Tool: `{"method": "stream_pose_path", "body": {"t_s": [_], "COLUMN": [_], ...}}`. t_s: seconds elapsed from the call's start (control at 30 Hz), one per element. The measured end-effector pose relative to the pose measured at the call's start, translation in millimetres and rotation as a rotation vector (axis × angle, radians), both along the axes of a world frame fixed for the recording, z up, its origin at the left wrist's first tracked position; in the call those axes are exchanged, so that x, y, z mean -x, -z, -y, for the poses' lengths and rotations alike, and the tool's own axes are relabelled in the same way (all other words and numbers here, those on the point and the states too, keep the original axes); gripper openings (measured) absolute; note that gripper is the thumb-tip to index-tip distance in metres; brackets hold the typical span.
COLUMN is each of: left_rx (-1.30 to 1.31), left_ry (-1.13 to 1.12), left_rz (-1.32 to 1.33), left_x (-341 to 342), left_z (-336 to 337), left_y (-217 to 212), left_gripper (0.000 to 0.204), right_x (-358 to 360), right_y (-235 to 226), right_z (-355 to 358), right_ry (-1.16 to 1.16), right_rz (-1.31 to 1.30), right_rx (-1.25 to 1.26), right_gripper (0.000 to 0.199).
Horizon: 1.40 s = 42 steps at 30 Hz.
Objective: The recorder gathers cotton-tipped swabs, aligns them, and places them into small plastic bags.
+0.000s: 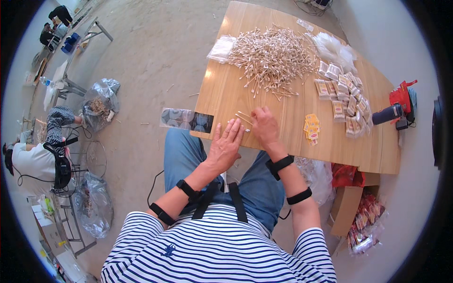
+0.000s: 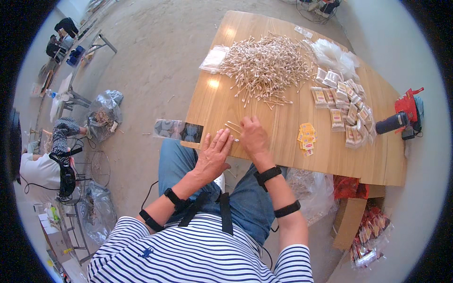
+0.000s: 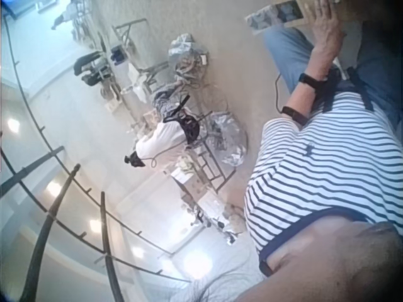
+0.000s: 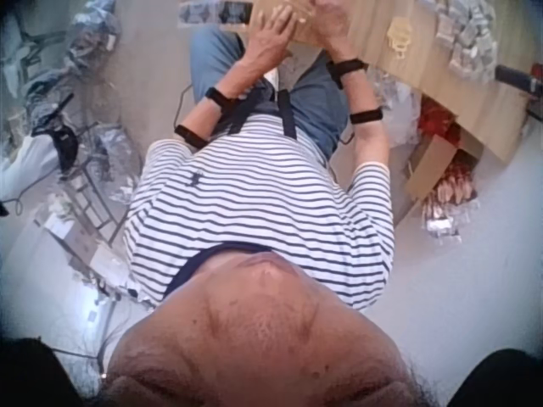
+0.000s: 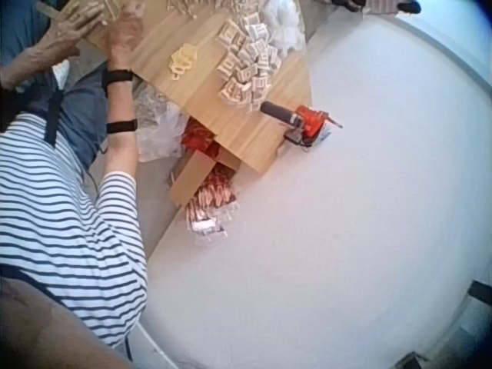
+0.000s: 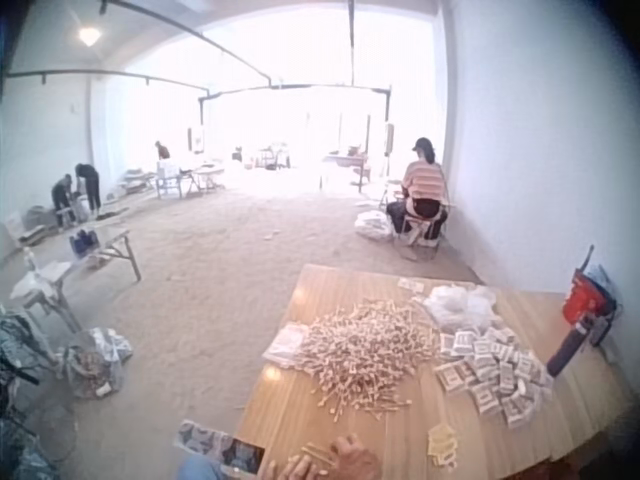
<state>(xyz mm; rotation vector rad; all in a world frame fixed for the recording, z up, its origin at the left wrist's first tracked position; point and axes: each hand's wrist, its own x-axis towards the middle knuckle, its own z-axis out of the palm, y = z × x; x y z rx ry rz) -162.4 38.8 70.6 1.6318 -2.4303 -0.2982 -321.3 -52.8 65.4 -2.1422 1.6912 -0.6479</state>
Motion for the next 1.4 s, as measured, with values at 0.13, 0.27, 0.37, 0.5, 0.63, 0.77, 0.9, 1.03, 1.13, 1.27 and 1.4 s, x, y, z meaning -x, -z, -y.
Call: {"method": "stream_pose_path", "body": {"t_s": [0.13,0.27,0.37,0.5,0.63,0.77,0.9,1.03,1.13,1.27,1.4], "left_rx": [0.01,-0.001,-0.015,-0.029,-0.03,-0.041,-0.043,-0.032,-0.01,-0.038,-0.059], "left_ry": [0.006,0.02,0.018,0.018,0.02,0.015,0.03,0.041,0.017,0.047,0.017], "left_rz": [0.002,0.021,0.023,0.025,0.013,-0.018,-0.042,-0.076,-0.146,-0.069,-0.038], "left_x": [0.5,0.5,0.9,0.4,0.6,0.8,0.3,-0.4,-3.0,-3.9,0.3], "left_z": [0.3,-0.9,-1.3,-1.8,-1.0,1.0,0.7,4.5,8.3,11.5,8.9], "left_y": [-0.8,-1.9,-1.7,-1.6,-0.2,-6.5,-7.0,-6.5,-4.5,-9.0,-18.9], "left_gripper": [0.099,0.105,0.108,0.109,0.107,0.105,0.103,0.104,0.106,0.109,0.11], "right_x": [-3.8,-9.4,-11.0,-10.3,-12.7,-12.9,-11.3,-10.9,-8.6,9.6,54.4], "right_y": [1.2,5.1,6.4,5.9,4.8,5.2,6.4,2.1,5.2,13.6,5.6], "right_z": [-8.0,-17.7,-21.9,-29.0,-33.5,-33.0,-32.4,-32.1,-30.9,-13.9,52.1], "right_ry": [-0.037,-0.094,-0.104,-0.078,-0.15,-0.169,-0.171,-0.174,-0.178,-0.176,0.222], "right_rz": [0.091,0.114,0.131,0.162,0.154,0.185,0.208,0.214,0.216,0.228,0.031], "right_rx": [0.046,0.024,0.063,0.098,0.23,0.213,0.198,0.16,0.153,0.108,0.311], "right_gripper": [0.004,0.004,0.004,0.005,0.006,0.006,0.005,0.004,0.005,0.009,0.018]}}
